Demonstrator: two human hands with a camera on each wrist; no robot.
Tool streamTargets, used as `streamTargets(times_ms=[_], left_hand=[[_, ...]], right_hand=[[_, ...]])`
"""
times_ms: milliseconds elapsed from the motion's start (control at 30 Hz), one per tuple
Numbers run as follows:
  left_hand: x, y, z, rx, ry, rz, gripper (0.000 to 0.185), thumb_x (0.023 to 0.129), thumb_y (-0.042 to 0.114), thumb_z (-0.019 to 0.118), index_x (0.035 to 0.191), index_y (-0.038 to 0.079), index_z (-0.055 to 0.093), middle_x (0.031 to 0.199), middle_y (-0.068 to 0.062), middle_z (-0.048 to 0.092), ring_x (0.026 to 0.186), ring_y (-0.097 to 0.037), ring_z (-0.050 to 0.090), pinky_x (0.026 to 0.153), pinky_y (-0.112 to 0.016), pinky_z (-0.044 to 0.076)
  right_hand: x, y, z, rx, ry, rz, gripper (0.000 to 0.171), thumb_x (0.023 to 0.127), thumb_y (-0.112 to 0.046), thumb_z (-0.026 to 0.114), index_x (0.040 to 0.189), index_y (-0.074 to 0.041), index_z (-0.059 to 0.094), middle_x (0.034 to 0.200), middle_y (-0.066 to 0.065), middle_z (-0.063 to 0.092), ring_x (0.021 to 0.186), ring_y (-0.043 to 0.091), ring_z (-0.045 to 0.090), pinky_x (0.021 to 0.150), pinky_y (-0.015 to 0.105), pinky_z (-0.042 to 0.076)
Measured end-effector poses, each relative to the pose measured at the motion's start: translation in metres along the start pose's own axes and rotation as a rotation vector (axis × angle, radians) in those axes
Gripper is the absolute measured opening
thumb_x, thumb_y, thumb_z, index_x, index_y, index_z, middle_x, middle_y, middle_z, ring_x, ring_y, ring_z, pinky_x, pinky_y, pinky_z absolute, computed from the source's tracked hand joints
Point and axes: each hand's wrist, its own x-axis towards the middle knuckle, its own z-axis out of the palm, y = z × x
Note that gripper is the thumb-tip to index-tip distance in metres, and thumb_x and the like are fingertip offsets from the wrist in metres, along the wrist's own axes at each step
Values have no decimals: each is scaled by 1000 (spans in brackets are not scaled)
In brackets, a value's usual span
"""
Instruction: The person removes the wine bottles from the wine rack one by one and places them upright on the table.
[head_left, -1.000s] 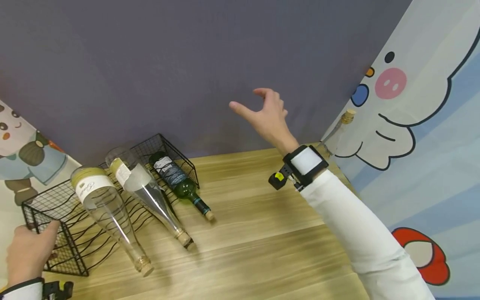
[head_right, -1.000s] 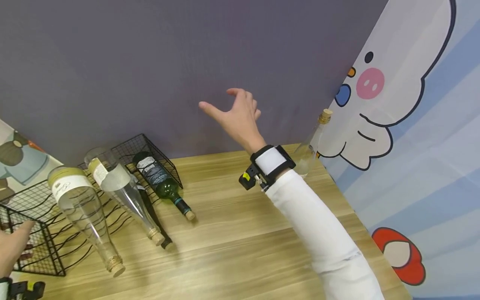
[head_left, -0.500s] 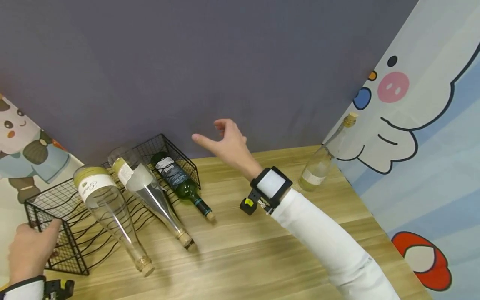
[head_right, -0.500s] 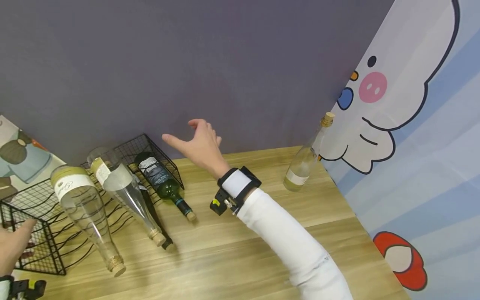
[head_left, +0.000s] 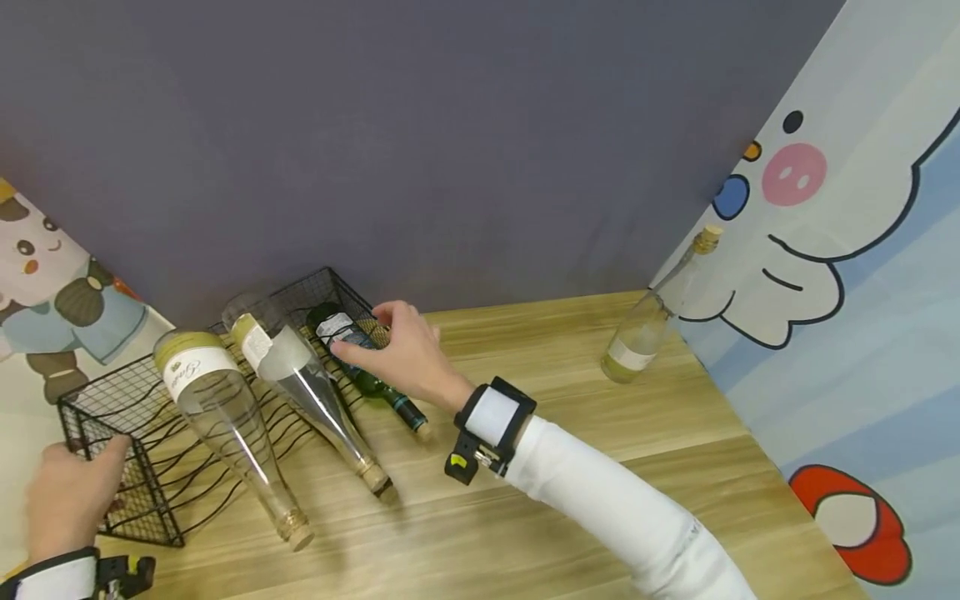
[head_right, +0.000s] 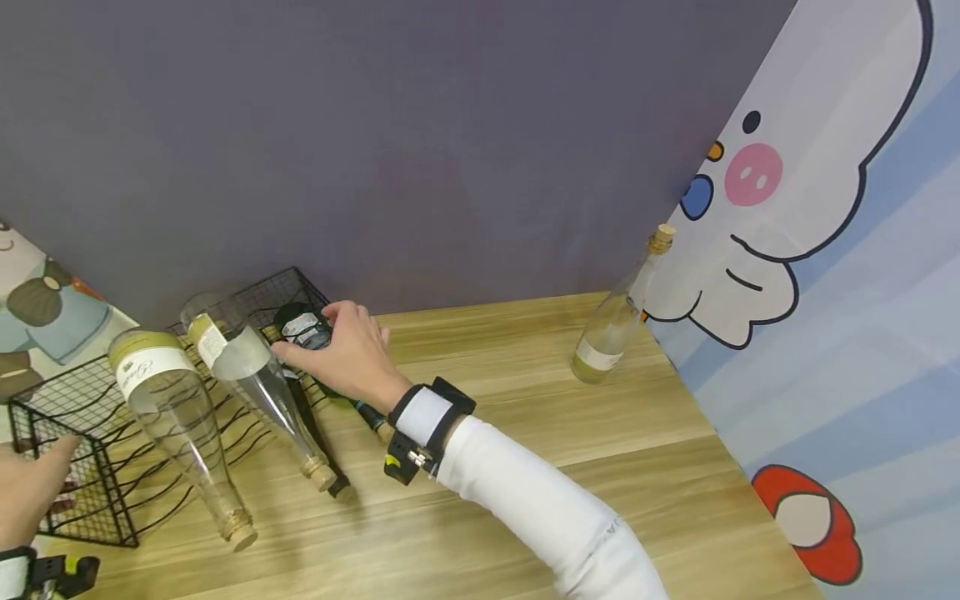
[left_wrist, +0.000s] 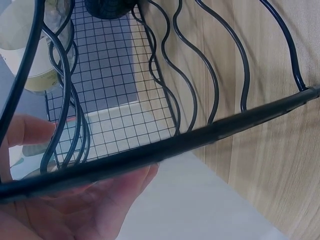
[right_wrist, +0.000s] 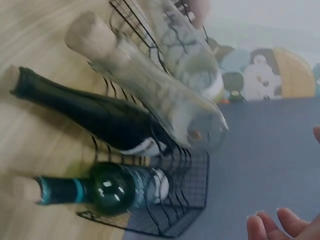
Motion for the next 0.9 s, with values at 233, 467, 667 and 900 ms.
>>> streamTargets(times_ms=[233,467,667,900], left_hand=[[-6,4,0,-19,-15,-2,81,99,41,30,150,-15,1,152,-44,14,131,-64,30,106,-71,35],[-1,0,-2,-10,-2,-6,81,99,42,30,150,-15,2,152,-44,15,129,-64,31,103,-72,36],[1,-2,-2,-9,-10,-4,82,99,42,29,150,-15,1,152,-44,13,130,-64,30,104,-72,35],[-1,-1,-4,-2,-28,3,83,99,43,30,150,-16,2,151,-45,16,128,-63,33,101,-71,38]], right_hand=[[-14,6,29,-46,-74,53,74,87,-61,62,139,-12,47,128,1,57,117,16,54,107,38,37],[-22,10,64,-18,-130,83,76,83,-63,66,137,-11,48,123,3,56,105,11,54,88,25,50],[-29,7,79,-72,-169,90,83,78,-67,69,135,-10,48,115,0,56,91,7,53,80,22,50],[-34,11,87,-180,-201,132,93,75,-69,71,143,-14,42,116,1,58,79,8,56,63,20,49]])
